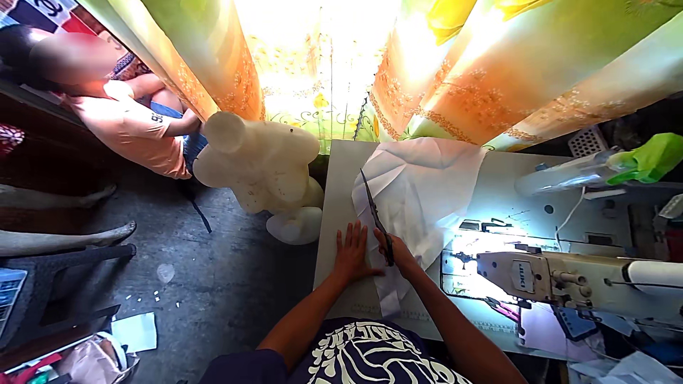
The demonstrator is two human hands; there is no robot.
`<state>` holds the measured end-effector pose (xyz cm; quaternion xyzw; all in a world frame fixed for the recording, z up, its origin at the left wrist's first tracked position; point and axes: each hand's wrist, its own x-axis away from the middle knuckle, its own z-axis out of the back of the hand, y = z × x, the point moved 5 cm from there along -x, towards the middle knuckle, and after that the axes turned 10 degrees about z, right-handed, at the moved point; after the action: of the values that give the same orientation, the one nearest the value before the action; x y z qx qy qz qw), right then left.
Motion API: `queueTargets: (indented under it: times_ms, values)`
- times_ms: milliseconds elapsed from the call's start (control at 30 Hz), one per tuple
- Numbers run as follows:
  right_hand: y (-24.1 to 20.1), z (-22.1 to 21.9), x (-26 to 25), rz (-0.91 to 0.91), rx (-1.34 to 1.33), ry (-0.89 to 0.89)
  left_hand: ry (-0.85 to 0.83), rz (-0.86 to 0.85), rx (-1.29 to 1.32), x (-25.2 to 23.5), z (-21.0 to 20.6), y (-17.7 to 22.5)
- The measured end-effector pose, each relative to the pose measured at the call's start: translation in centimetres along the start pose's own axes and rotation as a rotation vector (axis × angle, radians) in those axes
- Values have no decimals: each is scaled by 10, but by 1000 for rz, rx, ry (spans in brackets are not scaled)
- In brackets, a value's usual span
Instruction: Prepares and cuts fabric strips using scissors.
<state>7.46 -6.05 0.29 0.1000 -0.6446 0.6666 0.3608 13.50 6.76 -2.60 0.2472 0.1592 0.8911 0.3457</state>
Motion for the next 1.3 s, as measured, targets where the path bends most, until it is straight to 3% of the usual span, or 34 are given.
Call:
queueTargets:
  times_ms: [633, 833, 1067, 1300]
  values:
    - [-16, -1, -20, -18, -58, -25, -7, -2, -7, 4, -3, 1]
    - [-17, 10, -21, 13, -85, 0, 10, -124, -2, 2, -2, 7]
    - [-22, 18, -21, -4, -91, -64, -234, -140, -123, -17, 3, 19]
    - [-31, 12, -35, 0, -79, -107, -267, -109, -109, -9, -4, 29]
